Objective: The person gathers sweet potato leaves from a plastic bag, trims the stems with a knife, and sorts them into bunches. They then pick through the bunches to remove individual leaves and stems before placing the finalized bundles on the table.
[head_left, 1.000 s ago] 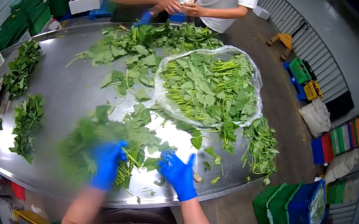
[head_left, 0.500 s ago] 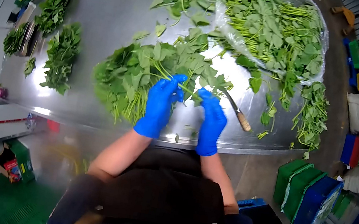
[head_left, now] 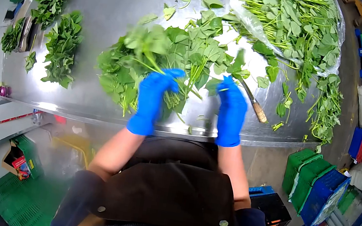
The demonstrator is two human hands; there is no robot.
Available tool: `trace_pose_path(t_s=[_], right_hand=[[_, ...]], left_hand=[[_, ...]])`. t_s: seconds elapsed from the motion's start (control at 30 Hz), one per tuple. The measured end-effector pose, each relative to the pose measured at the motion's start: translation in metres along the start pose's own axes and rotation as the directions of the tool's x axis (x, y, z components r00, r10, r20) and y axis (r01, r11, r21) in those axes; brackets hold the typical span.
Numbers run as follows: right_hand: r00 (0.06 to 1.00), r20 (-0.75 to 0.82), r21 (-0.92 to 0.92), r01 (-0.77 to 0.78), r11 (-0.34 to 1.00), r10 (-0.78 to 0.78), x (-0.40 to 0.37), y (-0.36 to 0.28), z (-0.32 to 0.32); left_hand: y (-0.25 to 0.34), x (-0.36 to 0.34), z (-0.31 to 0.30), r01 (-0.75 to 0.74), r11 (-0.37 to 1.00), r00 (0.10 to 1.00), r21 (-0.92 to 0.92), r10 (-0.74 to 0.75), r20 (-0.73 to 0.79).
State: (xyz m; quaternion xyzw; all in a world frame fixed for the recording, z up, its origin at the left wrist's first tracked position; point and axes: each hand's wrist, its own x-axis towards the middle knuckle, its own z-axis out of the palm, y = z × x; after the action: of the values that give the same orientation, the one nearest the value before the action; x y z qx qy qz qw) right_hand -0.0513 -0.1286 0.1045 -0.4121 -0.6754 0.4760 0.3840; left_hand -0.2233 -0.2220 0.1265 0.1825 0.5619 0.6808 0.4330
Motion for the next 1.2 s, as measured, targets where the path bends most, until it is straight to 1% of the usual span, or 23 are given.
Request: trace_pose_path(t_s=[0.03, 0.07, 0.1, 0.17, 0.2, 0.23, 0.27, 0.3, 0.33, 0.43, 0.47, 0.53, 0.6, 0.67, 0.7, 0.8, 0.83, 0.87, 0.93, 1.0, 1.07, 1.1, 1.2], right_hand=[[0.972, -0.142, 0.312, -0.136, 0.940, 0.188, 0.007, 0.006, -0.003], [0.903, -0.067, 0.650, -0.283, 0.705, 0.425, 0.018, -0.011, -0.008], [0.774, 0.012, 0.893, -0.293, 0.341, 0.634, 0.028, -0.029, -0.014], [0.730, 0.213, 0.551, -0.639, 0.537, 0.650, 0.021, 0.000, -0.016], [0.677, 0.298, 0.318, -0.735, 0.599, 0.673, 0.016, 0.018, -0.014], [0.763, 0.251, 0.172, -0.641, 0.748, 0.596, 0.003, 0.028, 0.007], [0.794, 0.230, 0.070, -0.590, 0.804, 0.563, -0.002, 0.038, 0.023], [0.852, 0.193, -0.244, -0.438, 0.865, 0.486, 0.002, 0.030, 0.036], [0.900, 0.187, -0.534, -0.244, 0.810, 0.394, 0.007, 0.024, 0.044], [0.924, 0.259, -0.539, -0.102, 0.836, 0.280, 0.006, 0.049, 0.055], [0.919, 0.205, -0.378, -0.244, 0.893, 0.338, 0.008, 0.042, 0.051], [0.868, 0.145, -0.007, -0.479, 0.878, 0.475, 0.007, 0.022, 0.038], [0.863, 0.096, 0.002, -0.499, 0.867, 0.496, 0.007, 0.023, 0.026], [0.864, 0.077, -0.065, -0.494, 0.867, 0.498, 0.003, 0.023, 0.014], [0.862, 0.083, 0.074, -0.506, 0.859, 0.501, 0.004, 0.001, 0.010], [0.887, 0.048, 0.174, -0.461, 0.870, 0.460, 0.000, -0.024, 0.002], [0.917, 0.050, 0.088, -0.399, 0.913, 0.396, -0.004, -0.019, 0.000], [0.989, 0.017, -0.206, -0.140, 0.968, 0.147, -0.007, -0.018, 0.000], [0.984, 0.022, -0.338, 0.171, 0.926, -0.175, -0.013, -0.011, 0.004], [0.990, 0.014, -0.264, 0.141, 0.954, -0.143, -0.019, -0.017, 0.006], [0.987, 0.022, -0.278, 0.161, 0.947, -0.161, -0.020, -0.022, 0.004], [0.979, 0.084, -0.374, 0.202, 0.905, -0.184, -0.020, -0.028, -0.001], [0.970, 0.078, -0.300, 0.243, 0.923, -0.231, -0.019, -0.029, -0.006]], left_hand=[[0.011, 0.004, -0.006, -0.044, 0.999, 0.995, 0.019, 0.046, -0.085], [0.019, 0.008, -0.013, -0.087, 0.995, 0.982, 0.042, 0.093, -0.166], [0.021, 0.009, -0.019, -0.144, 0.989, 0.976, -0.034, 0.136, -0.170], [0.025, 0.011, -0.030, -0.085, 0.960, 0.986, -0.265, 0.043, -0.161], [0.027, 0.013, -0.033, -0.057, 0.926, 0.989, -0.374, 0.002, -0.145], [0.027, 0.015, -0.029, -0.030, 0.910, 0.981, -0.414, -0.052, -0.186], [0.025, 0.015, -0.030, -0.001, 0.911, 0.982, -0.412, -0.077, -0.171], [0.023, 0.014, -0.031, 0.028, 0.912, 0.983, -0.409, -0.100, -0.156], [0.022, 0.014, -0.031, 0.056, 0.913, 0.982, -0.405, -0.122, -0.141], [0.022, 0.010, -0.017, 0.100, 0.951, 0.984, -0.293, -0.139, -0.115], [0.023, 0.010, -0.013, 0.108, 0.956, 0.983, -0.273, -0.143, -0.112], [0.025, 0.009, -0.010, 0.205, 0.946, 0.971, -0.250, -0.230, -0.073], [0.022, 0.008, -0.006, 0.293, 0.930, 0.950, -0.221, -0.310, -0.045], [0.016, 0.007, 0.002, 0.291, 0.946, 0.956, -0.145, -0.294, 0.001], [0.016, 0.006, 0.009, 0.285, 0.955, 0.958, -0.079, -0.286, -0.002], [0.015, 0.004, 0.028, 0.276, 0.961, 0.961, 0.013, -0.276, -0.007], [0.014, 0.003, 0.037, 0.267, 0.963, 0.964, 0.043, -0.266, -0.023], [0.014, 0.002, 0.044, 0.260, 0.963, 0.965, 0.073, -0.257, -0.041], [0.009, 0.002, 0.052, 0.256, 0.962, 0.966, 0.099, -0.250, -0.069], [0.001, 0.002, 0.058, 0.274, 0.954, 0.958, 0.123, -0.259, -0.126], [-0.001, 0.002, 0.059, 0.265, 0.959, 0.963, 0.100, -0.258, -0.075], [0.001, 0.001, 0.059, 0.274, 0.955, 0.961, 0.111, -0.269, -0.058], [0.003, 0.001, 0.055, 0.290, 0.950, 0.956, 0.113, -0.292, 0.001]])
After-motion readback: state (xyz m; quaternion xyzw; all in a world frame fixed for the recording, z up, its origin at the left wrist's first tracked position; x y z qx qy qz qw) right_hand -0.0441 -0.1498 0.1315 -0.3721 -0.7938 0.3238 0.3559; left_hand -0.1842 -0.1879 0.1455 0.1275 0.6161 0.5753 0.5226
